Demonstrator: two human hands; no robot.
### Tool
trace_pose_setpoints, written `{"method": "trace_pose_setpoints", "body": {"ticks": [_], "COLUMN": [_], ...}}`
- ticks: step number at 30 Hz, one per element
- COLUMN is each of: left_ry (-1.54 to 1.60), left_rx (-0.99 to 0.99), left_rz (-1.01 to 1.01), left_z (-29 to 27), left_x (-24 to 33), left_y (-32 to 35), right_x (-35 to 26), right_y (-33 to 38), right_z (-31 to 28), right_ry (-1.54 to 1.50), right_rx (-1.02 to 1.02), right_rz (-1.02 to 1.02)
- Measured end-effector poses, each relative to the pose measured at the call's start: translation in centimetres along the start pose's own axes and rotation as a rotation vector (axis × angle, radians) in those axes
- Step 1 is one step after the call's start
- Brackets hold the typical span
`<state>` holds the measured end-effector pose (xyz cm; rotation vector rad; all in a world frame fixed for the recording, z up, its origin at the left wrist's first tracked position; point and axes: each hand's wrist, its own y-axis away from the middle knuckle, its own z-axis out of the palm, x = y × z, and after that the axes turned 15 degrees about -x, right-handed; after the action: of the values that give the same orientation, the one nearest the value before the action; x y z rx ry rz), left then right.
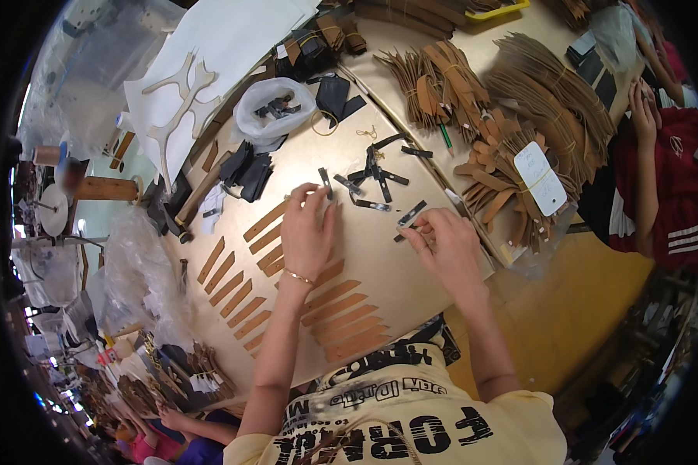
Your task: The person separates a bundle of light-brown leather pieces and arranges them in two parallel rows on the table. Then the person picks up small black leather strips and places them in a separate pile. The task is performed by hand without tools.
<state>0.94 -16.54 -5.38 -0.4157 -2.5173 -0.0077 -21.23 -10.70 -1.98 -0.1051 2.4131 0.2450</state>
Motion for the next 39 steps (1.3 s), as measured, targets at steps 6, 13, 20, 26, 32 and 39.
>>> {"method": "trace_pose_setpoints", "body": {"ticks": [6,13,20,26,32,39], "left_ry": [-0.161,0.950,1.006,0.235,0.023,0.386], "left_rx": [-0.042,-0.040,-0.240,-0.023,-0.030,0.146], "left_rz": [0.140,-0.201,-0.167,-0.002,0.040,-0.016], "left_z": [-0.2,-1.8,-3.4,-0.7,1.8,1.0], "left_x": [-1.9,2.2,4.7,3.5,1.8,1.6], "left_y": [-1.1,2.2,4.6,1.2,-5.2,-4.1], "right_x": [-0.9,-3.3,-4.6,-0.6,-0.5,-0.8], "right_y": [-0.2,-0.1,-0.8,-1.3,-1.5,-2.7], "right_z": [0.0,-0.1,2.0,2.0,1.6,0.9], "right_ry": [-0.035,-0.354,-1.023,-0.568,0.169,-0.148], "right_rx": [0.012,-0.091,0.000,-0.051,0.310,0.196], "right_rz": [-0.037,-0.092,-0.015,0.065,-0.030,-0.033]}}
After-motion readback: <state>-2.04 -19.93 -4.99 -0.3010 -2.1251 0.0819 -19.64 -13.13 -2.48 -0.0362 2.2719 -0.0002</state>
